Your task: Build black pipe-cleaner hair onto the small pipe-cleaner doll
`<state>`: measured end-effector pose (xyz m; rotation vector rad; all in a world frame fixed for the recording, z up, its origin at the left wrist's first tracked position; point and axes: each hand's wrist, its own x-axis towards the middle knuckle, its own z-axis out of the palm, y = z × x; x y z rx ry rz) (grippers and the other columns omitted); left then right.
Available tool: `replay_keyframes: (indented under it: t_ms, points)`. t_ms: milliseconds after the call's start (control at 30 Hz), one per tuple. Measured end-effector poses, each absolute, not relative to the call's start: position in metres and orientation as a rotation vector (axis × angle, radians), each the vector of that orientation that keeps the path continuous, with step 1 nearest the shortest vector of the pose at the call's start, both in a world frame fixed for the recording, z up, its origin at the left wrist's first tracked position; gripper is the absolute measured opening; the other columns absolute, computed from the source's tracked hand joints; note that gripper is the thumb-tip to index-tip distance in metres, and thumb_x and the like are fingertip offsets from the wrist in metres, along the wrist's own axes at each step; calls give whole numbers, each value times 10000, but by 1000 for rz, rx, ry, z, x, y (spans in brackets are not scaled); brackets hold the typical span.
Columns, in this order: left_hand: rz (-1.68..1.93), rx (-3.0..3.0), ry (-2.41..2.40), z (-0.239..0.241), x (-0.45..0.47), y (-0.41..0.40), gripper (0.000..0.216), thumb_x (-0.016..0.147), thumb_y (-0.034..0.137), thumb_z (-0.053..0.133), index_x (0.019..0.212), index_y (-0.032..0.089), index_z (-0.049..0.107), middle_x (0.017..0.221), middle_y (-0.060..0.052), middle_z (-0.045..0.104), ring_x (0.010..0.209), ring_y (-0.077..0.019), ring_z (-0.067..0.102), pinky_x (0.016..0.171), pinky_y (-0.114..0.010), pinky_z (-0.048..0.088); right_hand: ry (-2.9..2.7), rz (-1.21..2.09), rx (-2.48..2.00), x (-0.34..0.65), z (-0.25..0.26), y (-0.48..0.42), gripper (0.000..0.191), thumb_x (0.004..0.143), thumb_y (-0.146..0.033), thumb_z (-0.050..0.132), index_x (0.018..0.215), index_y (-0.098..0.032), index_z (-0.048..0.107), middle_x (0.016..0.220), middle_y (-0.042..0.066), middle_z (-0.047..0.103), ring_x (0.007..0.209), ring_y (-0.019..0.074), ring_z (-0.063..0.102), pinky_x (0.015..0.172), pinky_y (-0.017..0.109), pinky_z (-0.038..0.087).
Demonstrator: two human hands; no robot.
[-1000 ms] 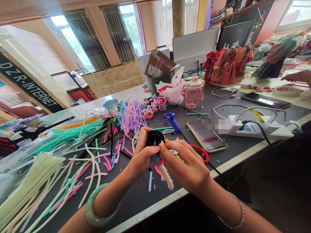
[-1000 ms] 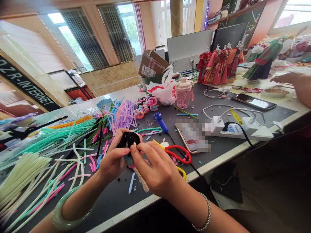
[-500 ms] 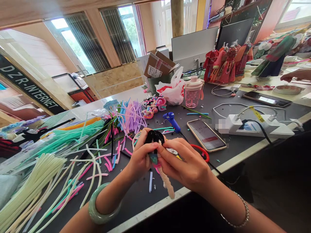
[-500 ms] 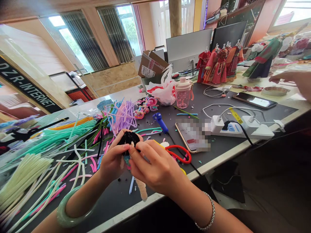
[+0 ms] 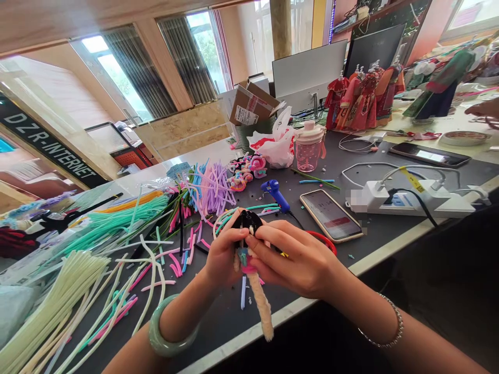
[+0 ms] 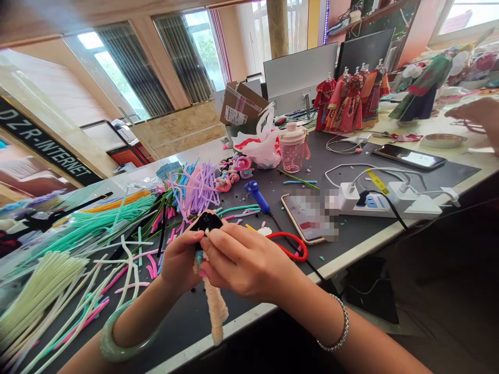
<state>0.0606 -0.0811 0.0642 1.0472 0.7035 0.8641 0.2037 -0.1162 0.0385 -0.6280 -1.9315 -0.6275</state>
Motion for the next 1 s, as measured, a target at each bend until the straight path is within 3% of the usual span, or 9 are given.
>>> replay_keyframes:
  t_ms: [200,400,533,700,1000]
  points:
    - [905,1013,624,59,61,-80,170,595,227,595,752,196,538,583,35,498,507,-98,469,478,-218,362,-1944,-620,-589,205,39,-117,190,900,-141,539,946,-19,677,823,113,656,776,189,627,742,331,607]
    - [974,1150,569,52,58,-77,162,631,237,592,776,191,536,688,14,600,619,-127,542,569,-240,419,-1962,-634,-543,208,39,-116,206,895,-164,554,976,-18,674,848,109,688,805,194,654,781,326,609]
    - [1001,1274,549,51,56,-76,219,621,252,603,794,197,480,656,21,593,560,-118,510,524,-239,389,-1955,-512,-487,211,35,-120,220,919,-197,513,1023,-64,656,886,107,696,867,189,653,800,346,606]
    - [887,1293,511,50,54,-81,336,651,333,655,857,225,412,628,49,545,482,-111,497,456,-229,377,-1697,-131,-546,214,37,-126,274,918,-330,539,1065,-132,659,907,104,664,804,175,641,683,331,583]
    - [813,1348,468,51,51,-87,345,711,326,676,904,224,409,681,25,593,546,-109,515,491,-210,393,-1644,-170,-757,212,49,-128,180,850,-258,635,1007,-190,690,859,39,514,729,137,535,571,278,509]
